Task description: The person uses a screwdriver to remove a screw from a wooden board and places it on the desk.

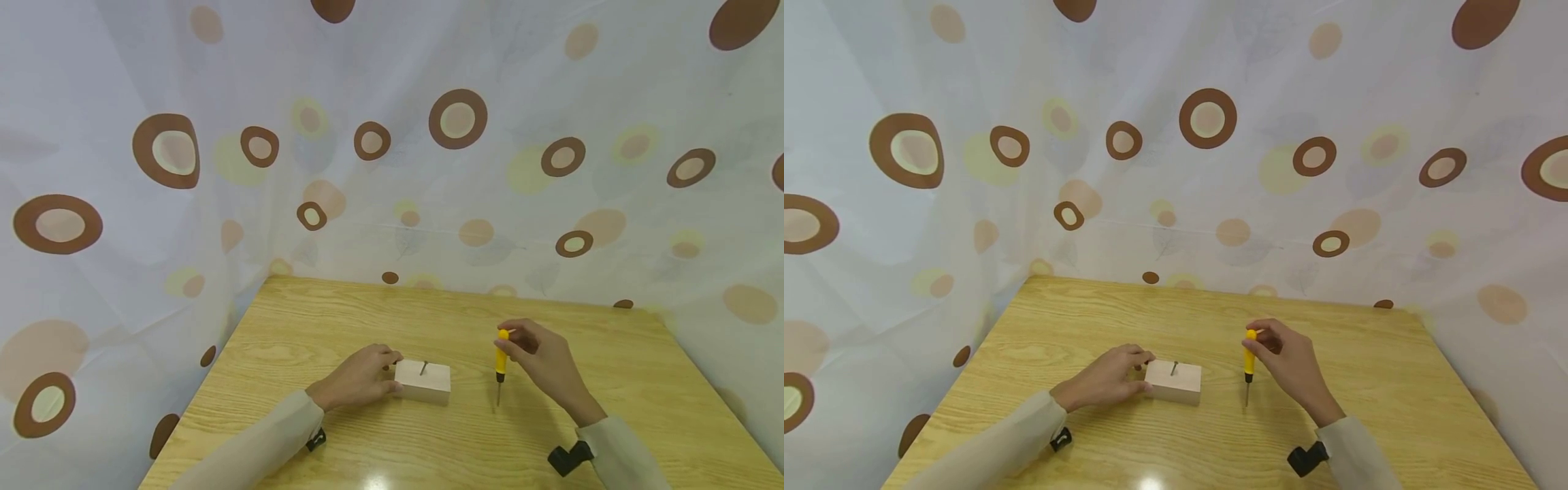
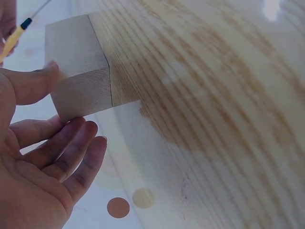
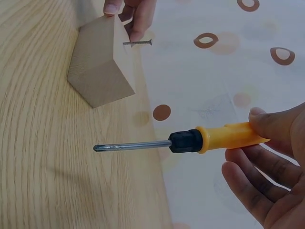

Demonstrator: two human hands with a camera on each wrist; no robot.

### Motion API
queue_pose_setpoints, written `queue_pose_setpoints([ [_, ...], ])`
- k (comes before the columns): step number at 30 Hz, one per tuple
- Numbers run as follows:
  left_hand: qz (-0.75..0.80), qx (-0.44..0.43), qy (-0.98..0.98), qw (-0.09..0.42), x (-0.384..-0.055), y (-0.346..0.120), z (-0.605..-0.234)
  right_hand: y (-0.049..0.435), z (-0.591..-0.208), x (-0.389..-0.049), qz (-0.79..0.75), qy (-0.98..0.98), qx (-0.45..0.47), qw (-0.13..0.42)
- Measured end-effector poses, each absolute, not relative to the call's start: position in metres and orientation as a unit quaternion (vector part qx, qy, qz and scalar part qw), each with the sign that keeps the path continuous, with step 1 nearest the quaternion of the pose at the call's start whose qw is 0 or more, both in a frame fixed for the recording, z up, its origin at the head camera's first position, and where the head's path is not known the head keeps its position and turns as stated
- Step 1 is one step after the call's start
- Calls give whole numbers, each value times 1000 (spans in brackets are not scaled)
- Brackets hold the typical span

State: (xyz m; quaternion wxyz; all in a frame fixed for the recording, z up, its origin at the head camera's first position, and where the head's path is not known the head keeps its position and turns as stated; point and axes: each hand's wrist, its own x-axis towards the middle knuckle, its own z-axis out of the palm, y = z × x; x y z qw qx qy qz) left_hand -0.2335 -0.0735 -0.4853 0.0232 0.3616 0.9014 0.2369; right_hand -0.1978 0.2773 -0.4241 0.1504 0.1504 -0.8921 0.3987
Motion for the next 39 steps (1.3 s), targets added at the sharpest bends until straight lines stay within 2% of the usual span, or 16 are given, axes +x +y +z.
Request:
queue_pose_setpoints([
  [11, 233, 360, 903, 19, -233, -72, -488, 289, -432, -192, 388, -909, 106, 112],
  [19, 227, 358, 906, 15, -232, -73, -486, 295, -442, -194, 380, -913, 104, 109],
  [39, 235, 355, 904, 30, -233, -74, -485, 297, -458, -196, 404, -910, 74, 54],
])
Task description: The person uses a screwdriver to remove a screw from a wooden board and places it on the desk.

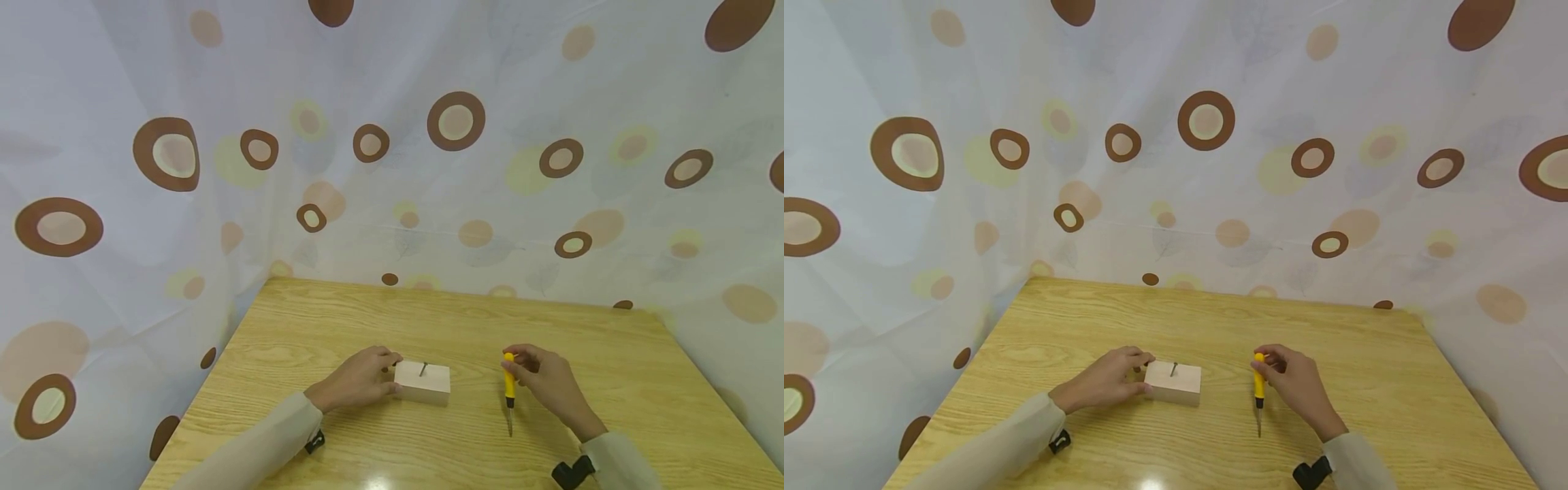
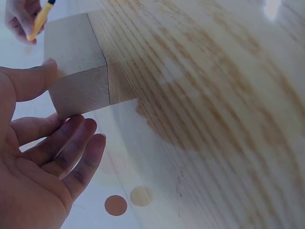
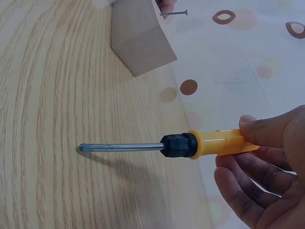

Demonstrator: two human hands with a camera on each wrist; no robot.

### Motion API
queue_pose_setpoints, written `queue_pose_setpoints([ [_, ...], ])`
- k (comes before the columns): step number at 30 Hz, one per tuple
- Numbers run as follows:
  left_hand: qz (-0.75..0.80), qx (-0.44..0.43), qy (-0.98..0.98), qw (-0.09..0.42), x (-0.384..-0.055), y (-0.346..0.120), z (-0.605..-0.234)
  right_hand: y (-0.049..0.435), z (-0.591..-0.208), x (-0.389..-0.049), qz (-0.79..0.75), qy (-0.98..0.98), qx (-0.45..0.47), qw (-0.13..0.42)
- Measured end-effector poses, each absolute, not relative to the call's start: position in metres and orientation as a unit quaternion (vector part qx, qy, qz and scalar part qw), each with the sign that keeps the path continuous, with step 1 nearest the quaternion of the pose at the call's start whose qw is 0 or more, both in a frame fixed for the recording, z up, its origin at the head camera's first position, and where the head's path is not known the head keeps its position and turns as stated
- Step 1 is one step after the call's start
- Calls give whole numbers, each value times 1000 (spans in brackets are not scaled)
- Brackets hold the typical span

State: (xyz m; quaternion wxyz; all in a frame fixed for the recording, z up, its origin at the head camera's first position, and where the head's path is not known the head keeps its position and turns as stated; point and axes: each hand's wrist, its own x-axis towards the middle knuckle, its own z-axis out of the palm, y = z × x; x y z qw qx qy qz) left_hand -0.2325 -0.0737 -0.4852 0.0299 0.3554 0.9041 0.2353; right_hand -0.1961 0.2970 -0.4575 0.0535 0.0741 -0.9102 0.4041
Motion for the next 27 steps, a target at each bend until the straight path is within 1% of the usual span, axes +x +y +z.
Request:
queue_pose_setpoints([
  [8, 234, 366, 900, 32, -235, -75, -488, 299, -464, -197, 391, -917, 70, 42],
  [15, 234, 380, 894, 33, -238, -77, -484, 302, -473, -200, 403, -913, 64, 11],
  [20, 232, 381, 894, 39, -241, -77, -483, 302, -475, -202, 398, -915, 65, 7],
  [27, 245, 379, 892, 34, -243, -78, -482, 301, -478, -205, 400, -914, 67, -4],
])
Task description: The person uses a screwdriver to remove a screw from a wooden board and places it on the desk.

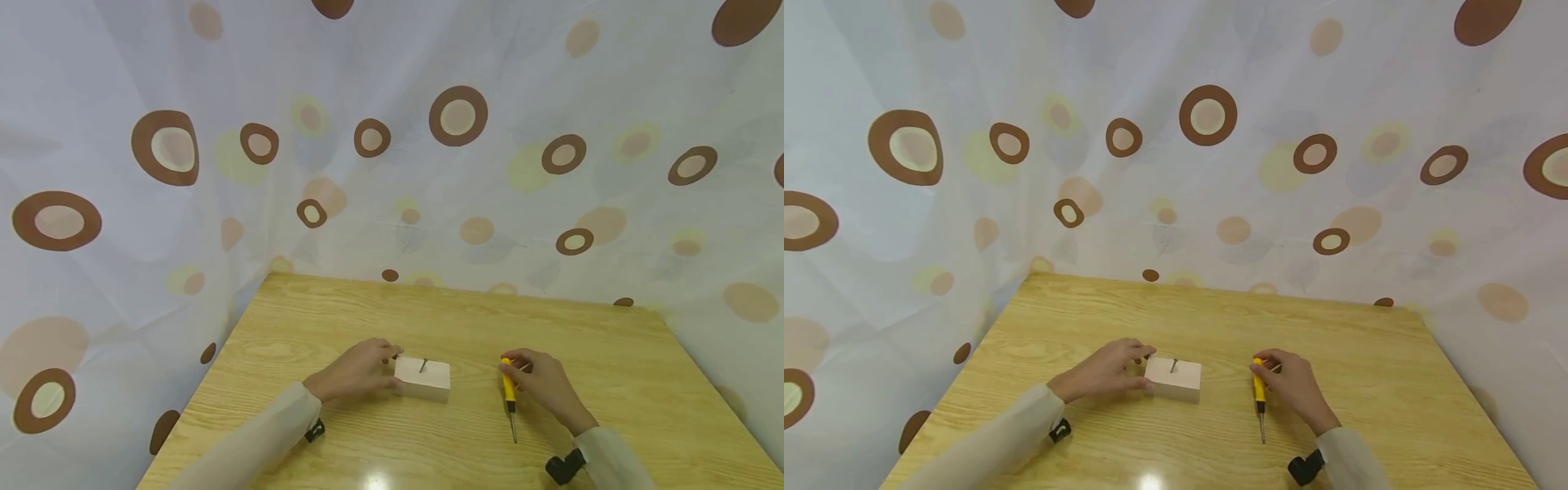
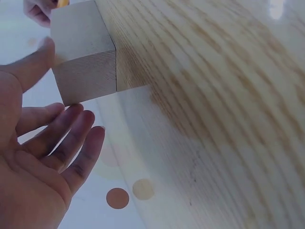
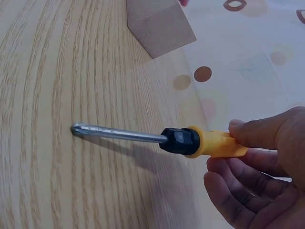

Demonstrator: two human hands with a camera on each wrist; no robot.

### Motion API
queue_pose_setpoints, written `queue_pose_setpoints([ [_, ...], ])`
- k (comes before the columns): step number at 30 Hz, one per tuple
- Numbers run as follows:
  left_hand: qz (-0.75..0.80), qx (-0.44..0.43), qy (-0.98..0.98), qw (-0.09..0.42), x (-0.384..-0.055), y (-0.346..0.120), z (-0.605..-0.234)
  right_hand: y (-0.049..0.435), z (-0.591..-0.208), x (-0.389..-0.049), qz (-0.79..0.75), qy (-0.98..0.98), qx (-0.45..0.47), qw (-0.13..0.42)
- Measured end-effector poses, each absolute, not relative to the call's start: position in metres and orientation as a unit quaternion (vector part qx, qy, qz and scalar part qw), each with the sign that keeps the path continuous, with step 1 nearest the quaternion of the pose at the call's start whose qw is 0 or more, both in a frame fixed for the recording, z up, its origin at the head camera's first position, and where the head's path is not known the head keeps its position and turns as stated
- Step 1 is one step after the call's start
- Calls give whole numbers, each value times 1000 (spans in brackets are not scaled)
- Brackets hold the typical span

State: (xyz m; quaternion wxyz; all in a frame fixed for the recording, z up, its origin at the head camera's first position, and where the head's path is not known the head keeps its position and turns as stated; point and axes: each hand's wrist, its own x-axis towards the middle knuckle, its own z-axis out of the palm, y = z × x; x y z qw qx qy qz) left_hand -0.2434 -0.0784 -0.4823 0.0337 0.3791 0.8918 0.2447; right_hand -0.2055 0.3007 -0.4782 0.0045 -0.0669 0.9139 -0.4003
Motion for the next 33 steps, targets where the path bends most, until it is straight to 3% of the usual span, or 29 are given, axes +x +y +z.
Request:
queue_pose_setpoints([
  [14, 299, 426, 853, -31, -251, -49, -469, 305, -483, -206, -395, 915, -78, 20],
  [33, 328, 448, 832, -4, -253, -35, -470, 309, -485, -209, -397, 913, -87, 22],
])
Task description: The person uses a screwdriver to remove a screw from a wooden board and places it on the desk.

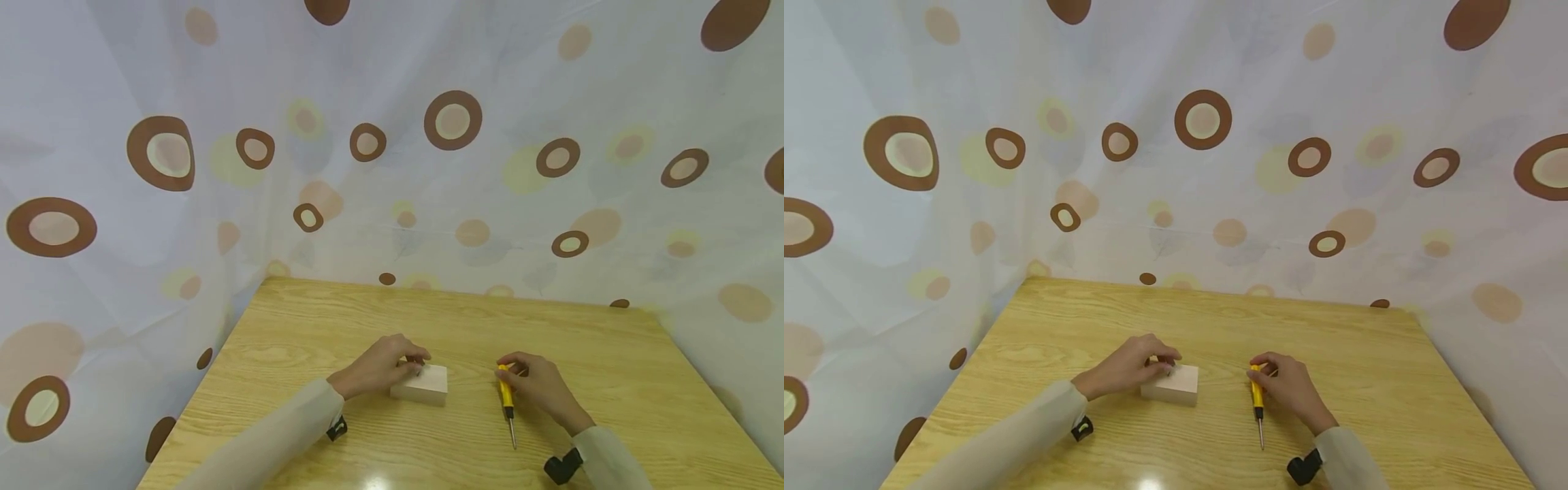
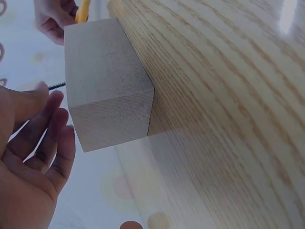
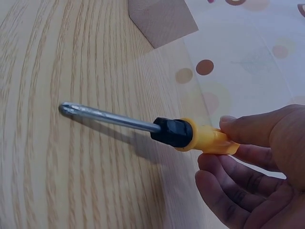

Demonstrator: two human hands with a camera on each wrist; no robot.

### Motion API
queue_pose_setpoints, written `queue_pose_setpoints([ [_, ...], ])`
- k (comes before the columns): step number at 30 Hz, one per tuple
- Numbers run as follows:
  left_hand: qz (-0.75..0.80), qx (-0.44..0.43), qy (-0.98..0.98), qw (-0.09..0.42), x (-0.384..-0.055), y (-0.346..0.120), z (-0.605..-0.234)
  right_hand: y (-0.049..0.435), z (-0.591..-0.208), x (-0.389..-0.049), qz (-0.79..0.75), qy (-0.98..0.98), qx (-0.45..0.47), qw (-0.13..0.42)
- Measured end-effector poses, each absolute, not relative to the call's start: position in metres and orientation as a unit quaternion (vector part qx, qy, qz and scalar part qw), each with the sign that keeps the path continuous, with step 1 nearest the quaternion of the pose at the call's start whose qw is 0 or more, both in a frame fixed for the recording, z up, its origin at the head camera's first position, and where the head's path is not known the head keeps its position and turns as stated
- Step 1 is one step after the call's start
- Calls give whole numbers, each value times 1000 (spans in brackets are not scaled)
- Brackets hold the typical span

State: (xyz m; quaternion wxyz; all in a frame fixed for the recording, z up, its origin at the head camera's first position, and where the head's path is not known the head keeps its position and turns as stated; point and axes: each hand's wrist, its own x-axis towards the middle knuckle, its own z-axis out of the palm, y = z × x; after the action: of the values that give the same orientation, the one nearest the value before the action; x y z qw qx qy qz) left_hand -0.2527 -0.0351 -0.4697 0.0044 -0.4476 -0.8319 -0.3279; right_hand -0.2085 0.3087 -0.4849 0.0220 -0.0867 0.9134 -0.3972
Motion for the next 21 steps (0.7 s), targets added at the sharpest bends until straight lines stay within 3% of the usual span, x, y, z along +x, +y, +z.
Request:
queue_pose_setpoints([
  [21, -336, -442, -832, 16, -251, -30, -471, 308, -482, -205, -407, 909, -85, 27],
])
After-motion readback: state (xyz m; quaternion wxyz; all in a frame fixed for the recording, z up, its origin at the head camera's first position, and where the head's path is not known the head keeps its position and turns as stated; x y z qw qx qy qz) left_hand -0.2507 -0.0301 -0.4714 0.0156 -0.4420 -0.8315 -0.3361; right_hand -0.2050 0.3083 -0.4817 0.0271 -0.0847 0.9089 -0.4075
